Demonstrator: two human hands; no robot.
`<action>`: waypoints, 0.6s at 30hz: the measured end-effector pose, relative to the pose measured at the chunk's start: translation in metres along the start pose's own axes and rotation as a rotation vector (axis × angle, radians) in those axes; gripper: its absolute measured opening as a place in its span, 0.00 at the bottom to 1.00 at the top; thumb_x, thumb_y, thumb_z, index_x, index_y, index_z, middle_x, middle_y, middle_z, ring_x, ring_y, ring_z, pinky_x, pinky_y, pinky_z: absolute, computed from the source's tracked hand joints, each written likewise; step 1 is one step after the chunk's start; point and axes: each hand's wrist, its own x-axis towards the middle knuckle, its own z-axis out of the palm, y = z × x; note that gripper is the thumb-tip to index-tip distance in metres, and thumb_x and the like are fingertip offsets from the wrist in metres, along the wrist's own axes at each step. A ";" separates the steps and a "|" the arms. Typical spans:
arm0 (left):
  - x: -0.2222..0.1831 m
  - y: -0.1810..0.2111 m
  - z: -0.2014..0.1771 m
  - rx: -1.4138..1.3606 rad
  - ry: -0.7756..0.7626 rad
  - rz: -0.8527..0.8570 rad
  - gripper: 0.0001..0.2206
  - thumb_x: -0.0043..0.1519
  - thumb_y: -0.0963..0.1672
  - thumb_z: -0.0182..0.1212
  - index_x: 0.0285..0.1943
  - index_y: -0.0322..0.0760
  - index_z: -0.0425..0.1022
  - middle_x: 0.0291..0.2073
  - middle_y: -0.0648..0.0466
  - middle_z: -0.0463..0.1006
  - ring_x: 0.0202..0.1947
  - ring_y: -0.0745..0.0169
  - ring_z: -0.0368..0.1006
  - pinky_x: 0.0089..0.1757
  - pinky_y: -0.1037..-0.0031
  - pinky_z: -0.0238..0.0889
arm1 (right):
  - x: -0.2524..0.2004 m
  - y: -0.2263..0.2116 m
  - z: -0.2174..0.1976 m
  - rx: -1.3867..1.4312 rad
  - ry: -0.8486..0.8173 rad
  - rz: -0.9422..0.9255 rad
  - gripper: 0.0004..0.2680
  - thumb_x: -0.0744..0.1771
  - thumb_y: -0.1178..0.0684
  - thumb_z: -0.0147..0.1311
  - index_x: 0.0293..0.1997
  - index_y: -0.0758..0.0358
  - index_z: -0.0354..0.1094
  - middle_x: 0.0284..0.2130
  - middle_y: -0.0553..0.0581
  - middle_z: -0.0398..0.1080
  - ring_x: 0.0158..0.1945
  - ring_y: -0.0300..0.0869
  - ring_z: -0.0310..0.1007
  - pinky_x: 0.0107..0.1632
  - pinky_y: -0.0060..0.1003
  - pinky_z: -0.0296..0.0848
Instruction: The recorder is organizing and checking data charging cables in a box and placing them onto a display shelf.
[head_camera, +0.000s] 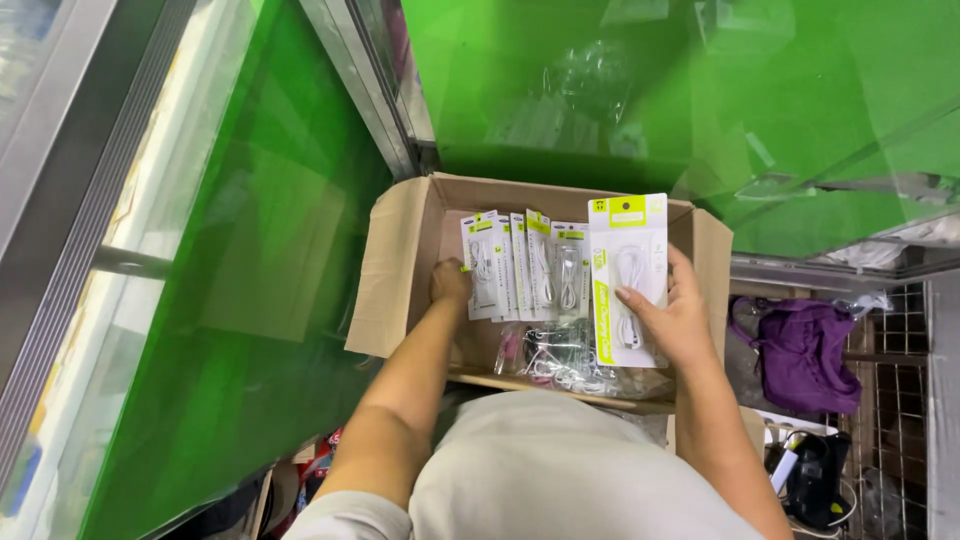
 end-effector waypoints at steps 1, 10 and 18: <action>-0.001 -0.008 0.008 -0.010 -0.030 -0.015 0.11 0.56 0.42 0.66 0.48 0.38 0.83 0.47 0.38 0.80 0.48 0.37 0.78 0.48 0.55 0.72 | 0.000 0.003 0.000 -0.016 -0.004 -0.009 0.29 0.63 0.62 0.64 0.71 0.68 0.52 0.55 0.62 0.72 0.58 0.42 0.73 0.58 0.37 0.73; -0.004 -0.046 0.022 0.071 -0.100 0.088 0.10 0.56 0.39 0.62 0.46 0.36 0.82 0.54 0.35 0.73 0.51 0.35 0.73 0.51 0.56 0.69 | 0.004 0.008 0.008 -0.039 -0.058 -0.020 0.29 0.63 0.62 0.64 0.71 0.69 0.52 0.57 0.63 0.71 0.60 0.42 0.71 0.60 0.36 0.70; -0.048 0.081 -0.044 -0.165 -0.006 0.175 0.16 0.62 0.50 0.66 0.53 0.38 0.82 0.50 0.43 0.80 0.47 0.47 0.79 0.50 0.61 0.73 | 0.009 -0.002 0.017 -0.010 -0.020 -0.033 0.29 0.63 0.62 0.64 0.71 0.68 0.52 0.58 0.61 0.70 0.61 0.42 0.71 0.61 0.37 0.70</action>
